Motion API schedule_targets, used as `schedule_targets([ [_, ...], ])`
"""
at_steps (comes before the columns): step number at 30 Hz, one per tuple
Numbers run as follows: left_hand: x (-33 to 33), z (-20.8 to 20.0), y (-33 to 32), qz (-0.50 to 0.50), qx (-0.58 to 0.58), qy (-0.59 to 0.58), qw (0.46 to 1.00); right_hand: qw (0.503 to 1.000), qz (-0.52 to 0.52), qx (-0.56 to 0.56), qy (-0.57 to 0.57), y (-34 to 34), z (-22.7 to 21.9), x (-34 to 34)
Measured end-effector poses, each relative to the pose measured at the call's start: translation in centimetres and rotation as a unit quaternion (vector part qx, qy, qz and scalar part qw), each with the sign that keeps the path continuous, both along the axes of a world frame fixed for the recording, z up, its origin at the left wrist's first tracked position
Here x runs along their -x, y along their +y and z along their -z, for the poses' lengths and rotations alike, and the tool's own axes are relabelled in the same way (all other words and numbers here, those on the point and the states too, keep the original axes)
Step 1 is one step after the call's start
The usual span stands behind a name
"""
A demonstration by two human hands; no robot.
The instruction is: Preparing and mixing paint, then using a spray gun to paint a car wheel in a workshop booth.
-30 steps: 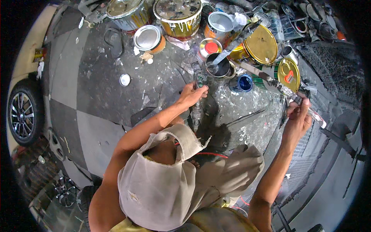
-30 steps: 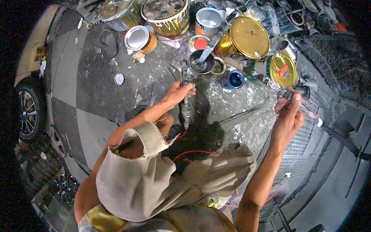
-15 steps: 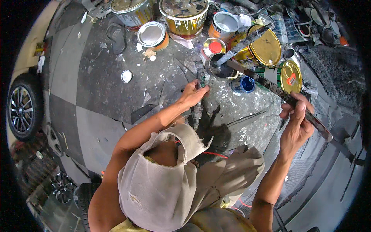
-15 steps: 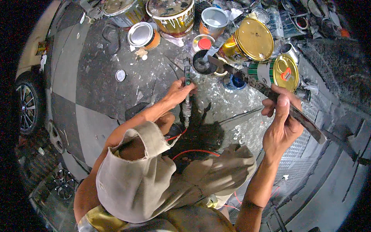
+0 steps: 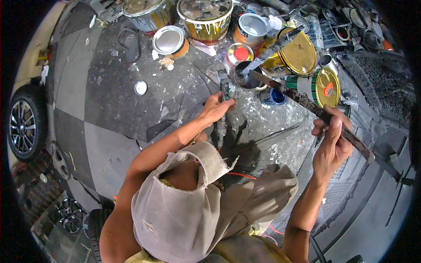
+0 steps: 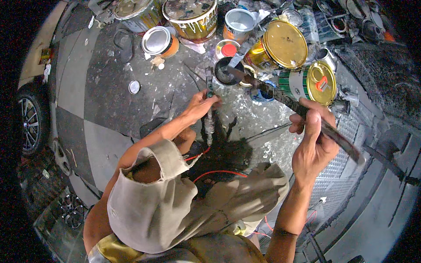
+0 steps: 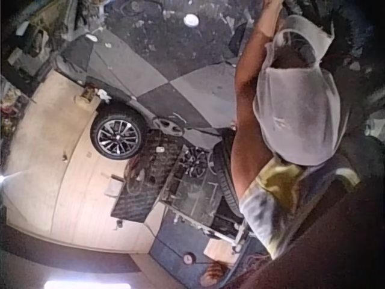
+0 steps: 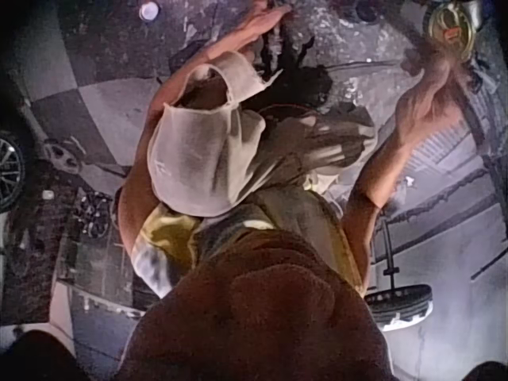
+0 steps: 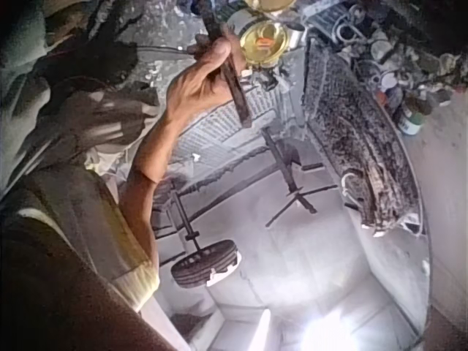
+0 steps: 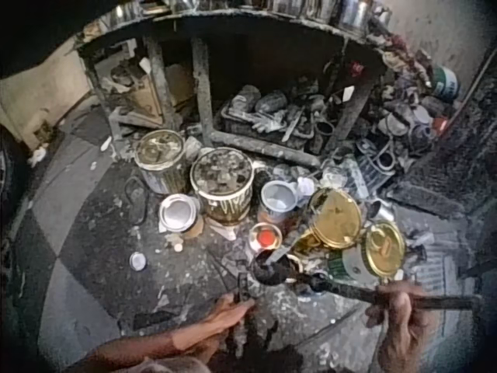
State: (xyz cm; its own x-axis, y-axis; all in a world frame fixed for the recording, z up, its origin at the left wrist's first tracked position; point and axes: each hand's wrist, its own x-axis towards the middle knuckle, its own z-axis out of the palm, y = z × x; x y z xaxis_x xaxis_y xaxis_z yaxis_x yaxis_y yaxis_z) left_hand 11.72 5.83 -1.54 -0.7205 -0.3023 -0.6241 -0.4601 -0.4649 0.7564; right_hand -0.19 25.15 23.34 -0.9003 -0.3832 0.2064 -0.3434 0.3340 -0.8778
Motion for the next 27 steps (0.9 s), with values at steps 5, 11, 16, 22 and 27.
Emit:
schedule_targets([
  [5,-0.1,0.4,-0.9,-0.011,0.000,-0.023,1.000,0.995,0.087,0.029,-0.038,0.6,1.3,1.6],
  [11,-1.3,0.7,-2.8,-0.034,-0.013,-0.020,0.999,0.994,0.045,-0.091,-0.044,-0.9,9.3,4.6],
  [16,-0.8,0.6,-2.1,-0.033,-0.032,-0.025,0.999,0.983,-0.053,-0.171,0.036,-3.3,15.9,5.8],
  [22,-0.6,-0.4,-2.2,-0.021,-0.016,-0.038,0.999,0.991,0.061,-0.030,-0.115,-1.3,13.4,7.4],
  [27,0.0,-0.2,-2.1,-0.012,0.005,-0.042,0.999,0.988,0.110,-0.052,-0.091,2.0,6.6,7.2],
])
